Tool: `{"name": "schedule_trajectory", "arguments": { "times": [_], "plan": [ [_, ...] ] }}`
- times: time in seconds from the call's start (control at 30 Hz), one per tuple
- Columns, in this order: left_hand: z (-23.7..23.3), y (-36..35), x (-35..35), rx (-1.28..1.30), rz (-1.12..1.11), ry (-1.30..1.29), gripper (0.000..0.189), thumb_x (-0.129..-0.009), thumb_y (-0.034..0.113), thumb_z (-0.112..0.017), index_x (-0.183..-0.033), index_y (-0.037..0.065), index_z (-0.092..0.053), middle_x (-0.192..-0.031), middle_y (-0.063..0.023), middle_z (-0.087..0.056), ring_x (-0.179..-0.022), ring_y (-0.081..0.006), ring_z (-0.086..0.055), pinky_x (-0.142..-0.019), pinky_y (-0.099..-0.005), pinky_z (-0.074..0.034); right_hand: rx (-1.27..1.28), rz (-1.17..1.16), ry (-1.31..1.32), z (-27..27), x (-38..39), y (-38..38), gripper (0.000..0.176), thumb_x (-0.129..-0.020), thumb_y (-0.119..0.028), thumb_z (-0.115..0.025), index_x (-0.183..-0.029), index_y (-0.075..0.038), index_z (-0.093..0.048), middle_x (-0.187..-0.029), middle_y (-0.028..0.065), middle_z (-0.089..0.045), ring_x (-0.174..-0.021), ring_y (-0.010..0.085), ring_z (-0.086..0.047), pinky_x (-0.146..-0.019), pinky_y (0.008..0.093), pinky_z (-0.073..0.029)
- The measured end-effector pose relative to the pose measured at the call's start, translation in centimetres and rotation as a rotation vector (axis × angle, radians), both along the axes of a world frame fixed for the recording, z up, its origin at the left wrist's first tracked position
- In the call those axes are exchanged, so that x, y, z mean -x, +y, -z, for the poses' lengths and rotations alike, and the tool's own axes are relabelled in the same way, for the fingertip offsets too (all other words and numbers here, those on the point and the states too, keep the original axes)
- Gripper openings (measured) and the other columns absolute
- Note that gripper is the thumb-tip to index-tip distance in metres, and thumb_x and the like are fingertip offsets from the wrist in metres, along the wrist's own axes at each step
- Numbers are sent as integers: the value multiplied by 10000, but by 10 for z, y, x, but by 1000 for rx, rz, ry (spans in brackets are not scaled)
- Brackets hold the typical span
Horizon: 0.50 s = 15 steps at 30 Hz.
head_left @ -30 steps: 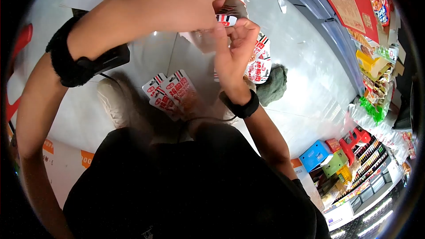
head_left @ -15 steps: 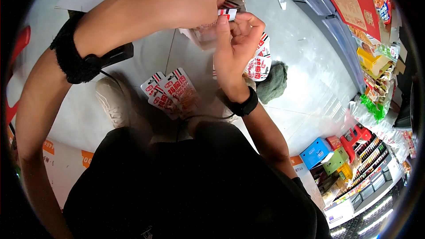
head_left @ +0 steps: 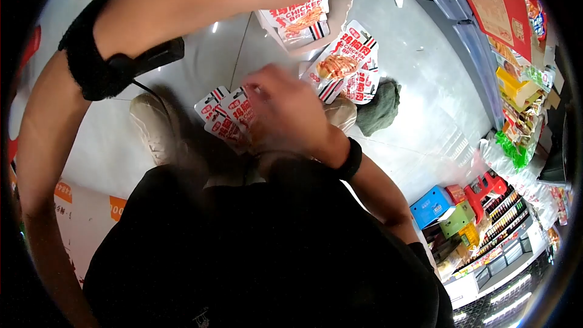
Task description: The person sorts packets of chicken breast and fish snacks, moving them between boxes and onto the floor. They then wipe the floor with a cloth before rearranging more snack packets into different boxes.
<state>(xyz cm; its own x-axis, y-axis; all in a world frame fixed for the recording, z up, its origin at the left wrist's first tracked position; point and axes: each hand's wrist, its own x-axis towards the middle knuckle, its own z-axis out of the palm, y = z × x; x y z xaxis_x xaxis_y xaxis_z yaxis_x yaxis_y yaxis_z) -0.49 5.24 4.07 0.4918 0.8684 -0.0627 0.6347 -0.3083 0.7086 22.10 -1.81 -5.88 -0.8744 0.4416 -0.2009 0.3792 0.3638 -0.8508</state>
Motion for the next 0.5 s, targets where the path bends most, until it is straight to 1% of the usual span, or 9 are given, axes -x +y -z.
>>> {"name": "schedule_trajectory", "arguments": {
  "times": [0.03,0.1,0.23,0.27,0.3,0.33,0.4,0.47,0.5],
  "plan": [
    [1,1,0,4,5,-3,217,-755,166,-670,-885,0,-616,-767,-198,-633,-785,-397,-638,-714,-464,-499,2,3,-1,7,4,-4,328,-840,-27,-645,-1141,-6,-516,-1086,179,-589,-888,292,-645,-754,341,-528],
    [4,4,0,8,8,-5,219,-754,167,-671,-884,0,-616,-766,-198,-633,-784,-397,-638,-714,-464,-499,-262,-71,68,30,8,-13,307,-752,-101,-667,-1033,-27,-569,-1005,149,-568,-815,352,-645,-711,416,-551],
    [35,16,-5,-40,-61,6,221,-753,171,-674,-881,-1,-618,-765,-197,-633,-782,-396,-638,-713,-463,-499,-266,-56,-8,52,17,-21,371,-712,-113,-669,-1057,-30,-561,-1045,157,-548,-788,345,-655,-730,439,-556],
    [63,9,-16,-300,-231,138,203,-764,166,-672,-856,-8,-623,-762,-196,-638,-762,-396,-635,-702,-464,-500,-282,-138,-45,60,18,-26,354,-717,-116,-669,-1045,-23,-572,-1046,169,-553,-780,339,-659,-727,445,-556],
    [68,11,-16,-271,-231,136,202,-774,169,-670,-863,-7,-623,-760,-195,-641,-749,-395,-631,-698,-463,-501,-291,-214,-87,65,20,-30,339,-722,-119,-668,-1033,-15,-582,-1046,180,-557,-772,334,-662,-724,451,-556],
    [68,9,-15,-231,-236,133,202,-784,172,-668,-870,-6,-623,-758,-194,-644,-737,-394,-628,-693,-461,-501,-301,-159,-67,66,22,-33,339,-722,-119,-668,-1033,-15,-582,-1046,180,-557,-772,334,-662,-724,451,-556],
    [63,11,-13,-276,-166,118,185,-800,164,-668,-863,-2,-615,-744,-193,-641,-701,-382,-623,-655,-447,-489,-348,-373,-210,69,18,-33,249,-795,-217,-619,-976,-49,-598,-993,142,-571,-813,302,-614,-684,404,-519],
    [48,11,-21,-48,-231,216,170,-804,145,-673,-851,-2,-600,-686,-178,-612,-657,-353,-618,-616,-433,-471,-334,-318,-205,75,15,-36,225,-807,-232,-603,-941,-51,-611,-968,134,-577,-803,296,-619,-678,397,-521],
    [44,12,-24,-9,-268,223,159,-801,125,-676,-833,-2,-584,-627,-158,-573,-582,-318,-584,-571,-410,-444,-308,-306,-206,76,11,-37,214,-820,-246,-586,-905,-54,-624,-944,127,-583,-793,290,-624,-672,390,-523]
  ]
}}
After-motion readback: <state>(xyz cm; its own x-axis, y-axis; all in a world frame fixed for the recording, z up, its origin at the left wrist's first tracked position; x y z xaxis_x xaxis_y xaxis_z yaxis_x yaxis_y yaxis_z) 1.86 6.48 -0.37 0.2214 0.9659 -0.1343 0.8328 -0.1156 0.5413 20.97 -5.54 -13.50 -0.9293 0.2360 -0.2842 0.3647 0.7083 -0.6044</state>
